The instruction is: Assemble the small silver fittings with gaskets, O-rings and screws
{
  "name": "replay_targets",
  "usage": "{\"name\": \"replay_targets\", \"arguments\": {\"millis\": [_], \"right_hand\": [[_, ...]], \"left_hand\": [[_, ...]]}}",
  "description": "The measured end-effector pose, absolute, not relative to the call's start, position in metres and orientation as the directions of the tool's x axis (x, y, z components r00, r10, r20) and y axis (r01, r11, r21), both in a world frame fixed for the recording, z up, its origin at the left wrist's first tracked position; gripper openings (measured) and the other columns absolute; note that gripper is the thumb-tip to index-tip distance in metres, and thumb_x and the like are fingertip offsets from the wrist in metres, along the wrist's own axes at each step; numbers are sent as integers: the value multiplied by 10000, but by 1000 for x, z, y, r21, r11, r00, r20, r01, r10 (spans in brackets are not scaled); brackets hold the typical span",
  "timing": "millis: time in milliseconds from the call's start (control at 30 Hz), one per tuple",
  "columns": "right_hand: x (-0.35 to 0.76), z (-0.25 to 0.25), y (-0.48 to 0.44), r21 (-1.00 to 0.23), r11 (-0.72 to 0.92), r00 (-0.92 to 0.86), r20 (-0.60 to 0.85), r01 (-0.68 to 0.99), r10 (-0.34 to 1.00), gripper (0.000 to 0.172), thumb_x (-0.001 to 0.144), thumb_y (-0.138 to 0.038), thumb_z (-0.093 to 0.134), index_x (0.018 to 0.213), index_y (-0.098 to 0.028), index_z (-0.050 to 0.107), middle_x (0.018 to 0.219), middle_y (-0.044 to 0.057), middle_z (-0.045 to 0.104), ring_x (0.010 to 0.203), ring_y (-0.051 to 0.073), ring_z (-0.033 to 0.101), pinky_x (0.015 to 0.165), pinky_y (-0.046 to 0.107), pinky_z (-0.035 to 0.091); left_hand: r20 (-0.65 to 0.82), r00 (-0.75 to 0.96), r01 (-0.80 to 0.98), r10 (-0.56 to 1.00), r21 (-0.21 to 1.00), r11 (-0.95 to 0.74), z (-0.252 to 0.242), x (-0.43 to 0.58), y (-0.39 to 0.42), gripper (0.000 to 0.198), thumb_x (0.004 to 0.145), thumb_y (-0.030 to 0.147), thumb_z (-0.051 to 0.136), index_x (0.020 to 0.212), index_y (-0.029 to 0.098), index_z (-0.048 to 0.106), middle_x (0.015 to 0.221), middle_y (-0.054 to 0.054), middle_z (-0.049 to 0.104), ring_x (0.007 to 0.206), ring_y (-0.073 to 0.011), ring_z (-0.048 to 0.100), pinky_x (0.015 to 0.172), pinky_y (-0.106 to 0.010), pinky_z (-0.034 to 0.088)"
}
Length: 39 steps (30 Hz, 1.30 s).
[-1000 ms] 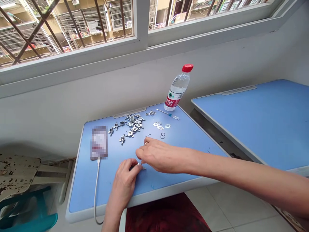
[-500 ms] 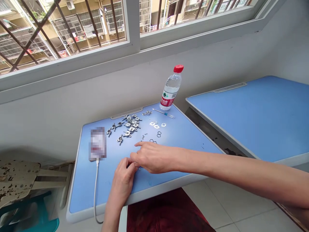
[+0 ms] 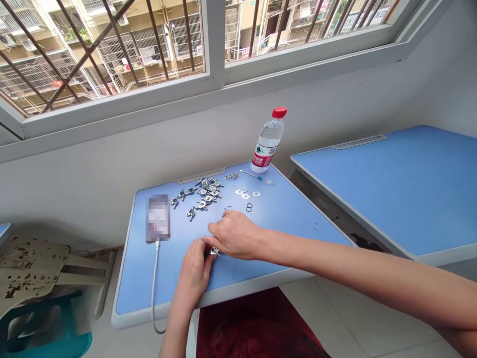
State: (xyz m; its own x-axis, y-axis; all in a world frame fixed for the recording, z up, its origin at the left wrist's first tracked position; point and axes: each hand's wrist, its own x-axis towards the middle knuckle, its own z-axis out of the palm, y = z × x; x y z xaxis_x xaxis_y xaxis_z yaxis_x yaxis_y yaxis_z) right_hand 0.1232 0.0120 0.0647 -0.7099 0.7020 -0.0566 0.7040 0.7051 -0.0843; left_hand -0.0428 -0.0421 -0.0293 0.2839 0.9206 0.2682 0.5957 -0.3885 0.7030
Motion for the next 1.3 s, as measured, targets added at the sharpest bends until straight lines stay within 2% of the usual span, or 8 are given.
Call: {"name": "replay_targets", "arguments": {"millis": [133, 300, 467, 567, 733, 867, 1167, 1300], "right_hand": [[128, 64, 16, -181, 793, -807, -6, 581, 590, 226, 973, -161, 370, 899, -161, 583, 794, 39, 647, 550, 137, 420, 672, 302, 303], [134, 70, 17, -116, 850, -858, -69, 514, 510, 203, 927, -104, 400, 865, -158, 585, 766, 41, 622, 532, 140, 368, 678, 323, 314], [138, 84, 19, -197, 772, -789, -280, 604, 547, 220, 824, 17, 462, 952, -121, 575, 824, 76, 667, 674, 181, 526, 612, 277, 335], [136, 86, 18, -214, 738, -762, -301, 640, 573, 202, 863, -17, 470, 1003, -112, 580, 857, 106, 694, 769, 221, 587, 567, 266, 314], [129, 91, 10, -132, 744, -742, -295, 655, 602, 195, 893, -52, 483, 1049, -70, 598, 829, 138, 701, 700, 215, 611, 542, 282, 288], [128, 89, 7, -155, 724, -736, -250, 672, 630, 178, 908, -94, 501, 1041, -70, 617, 812, 134, 704, 687, 212, 629, 539, 277, 295], [124, 100, 3, -158, 716, -733, -185, 680, 655, 127, 866, -99, 567, 921, -118, 681, 809, 113, 712, 689, 198, 630, 573, 272, 328], [127, 98, 6, -139, 777, -789, -102, 614, 606, 146, 907, -105, 518, 900, -127, 662, 799, 82, 703, 679, 175, 588, 681, 297, 348]], "left_hand": [[243, 288, 601, 926, 707, -372, -29, -43, -42, 178, 887, 118, 473, 1029, 219, 509, 936, -43, 616, 875, -216, 584, 784, -381, 491], [243, 284, 588, 928, 720, -368, -28, -43, -43, 312, 894, 109, 478, 1181, 231, 476, 980, -46, 613, 914, -215, 588, 825, -405, 502], [243, 287, 581, 927, 725, -370, -30, -43, -43, 410, 895, 96, 472, 1274, 247, 442, 981, -40, 609, 913, -198, 600, 839, -388, 509], [250, 283, 578, 926, 726, -372, -32, -44, -43, 405, 892, 98, 481, 1267, 248, 451, 988, -39, 616, 913, -195, 608, 838, -382, 513], [251, 289, 565, 924, 734, -377, -31, -45, -41, 395, 886, 91, 496, 1248, 248, 466, 1066, -46, 627, 969, -192, 610, 880, -381, 505], [235, 299, 563, 925, 739, -370, -29, -46, -40, 392, 875, 88, 492, 1234, 247, 480, 1098, -50, 633, 991, -191, 608, 899, -383, 496], [227, 258, 568, 939, 751, -338, -26, -43, -40, 323, 859, 128, 522, 1164, 234, 526, 1016, -38, 634, 940, -192, 596, 869, -371, 489], [198, 236, 543, 951, 785, -298, -24, -42, -40, 297, 833, 130, 538, 1113, 227, 526, 993, -24, 629, 923, -186, 591, 869, -360, 478]]}}
